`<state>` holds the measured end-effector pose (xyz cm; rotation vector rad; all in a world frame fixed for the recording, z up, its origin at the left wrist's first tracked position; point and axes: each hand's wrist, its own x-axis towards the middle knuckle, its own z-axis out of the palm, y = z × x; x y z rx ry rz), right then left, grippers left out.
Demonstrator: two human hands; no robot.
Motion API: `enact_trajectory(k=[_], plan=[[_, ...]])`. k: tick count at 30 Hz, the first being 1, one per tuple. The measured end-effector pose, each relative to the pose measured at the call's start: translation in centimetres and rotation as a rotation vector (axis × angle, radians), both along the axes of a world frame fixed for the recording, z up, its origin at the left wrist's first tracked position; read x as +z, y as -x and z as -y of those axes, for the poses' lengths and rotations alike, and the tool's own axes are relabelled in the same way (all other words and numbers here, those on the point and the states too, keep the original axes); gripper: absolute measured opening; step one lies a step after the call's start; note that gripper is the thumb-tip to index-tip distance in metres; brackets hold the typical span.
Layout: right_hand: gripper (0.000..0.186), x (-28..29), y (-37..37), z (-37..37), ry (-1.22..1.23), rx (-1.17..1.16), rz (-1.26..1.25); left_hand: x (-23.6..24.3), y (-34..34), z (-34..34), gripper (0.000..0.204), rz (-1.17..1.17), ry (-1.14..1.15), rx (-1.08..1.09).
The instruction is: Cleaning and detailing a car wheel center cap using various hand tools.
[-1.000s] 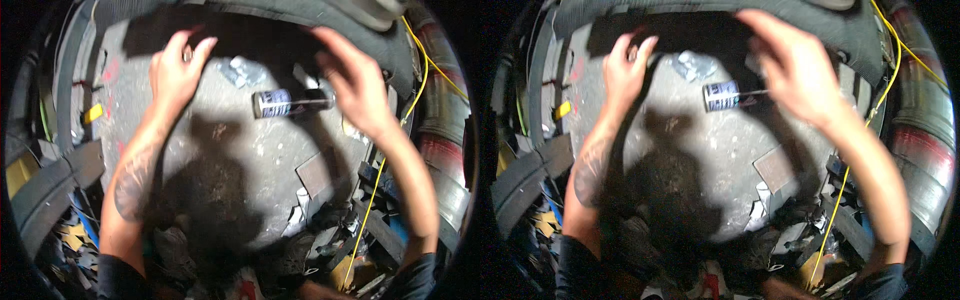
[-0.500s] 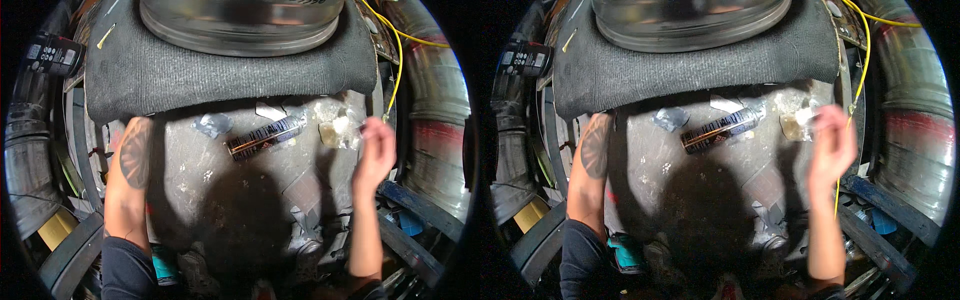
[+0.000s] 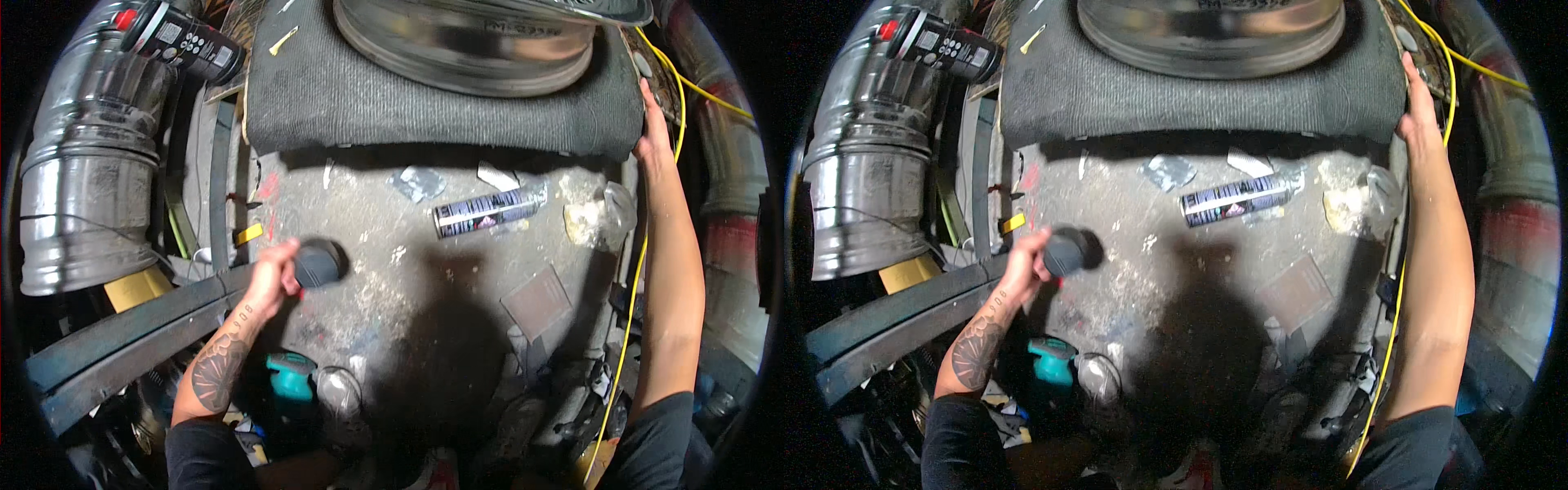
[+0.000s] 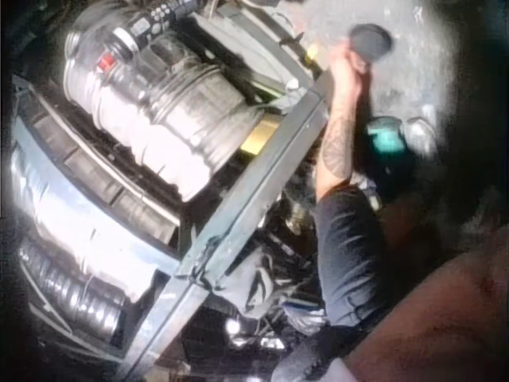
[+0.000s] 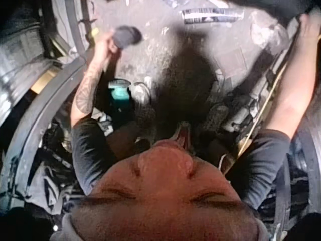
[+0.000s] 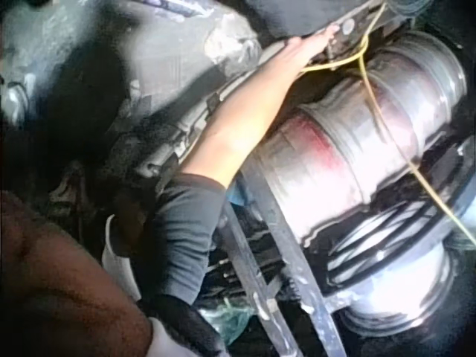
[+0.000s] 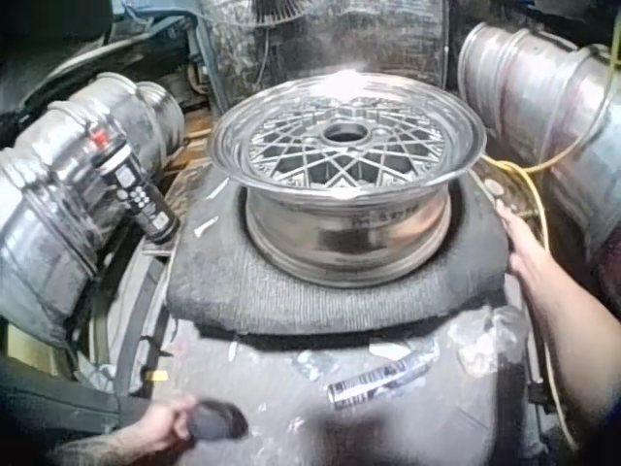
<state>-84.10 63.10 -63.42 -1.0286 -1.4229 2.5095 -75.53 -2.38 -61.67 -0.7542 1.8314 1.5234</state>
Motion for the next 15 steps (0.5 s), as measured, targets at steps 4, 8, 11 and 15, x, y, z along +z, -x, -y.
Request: enact_trajectory(k=[4,8,11,15], plan=[[0.058,0.2,0.9,2.9,0.016,-0.049,0.065,-2.4,-13.1,-0.8,0.037,-0.081,-0.15,-1.138],[0.06,-1.1,-0.8,1.4,-0.074,-0.064,0.028,-2.7,-25.1,-8.8,0.025,0.254,-0.034,-1.619],[0.06,-0.4,-1.4,2.0,-0.027,-0.09,0.05,-2.6,-29.4,-9.6,0.021,0.064,0.219,-1.725],[0.058,0.0,-1.2,2.3,-0.028,-0.085,0.024,-2.9,-28.0,-8.7,0.016,-0.378,0.365,-1.652]])
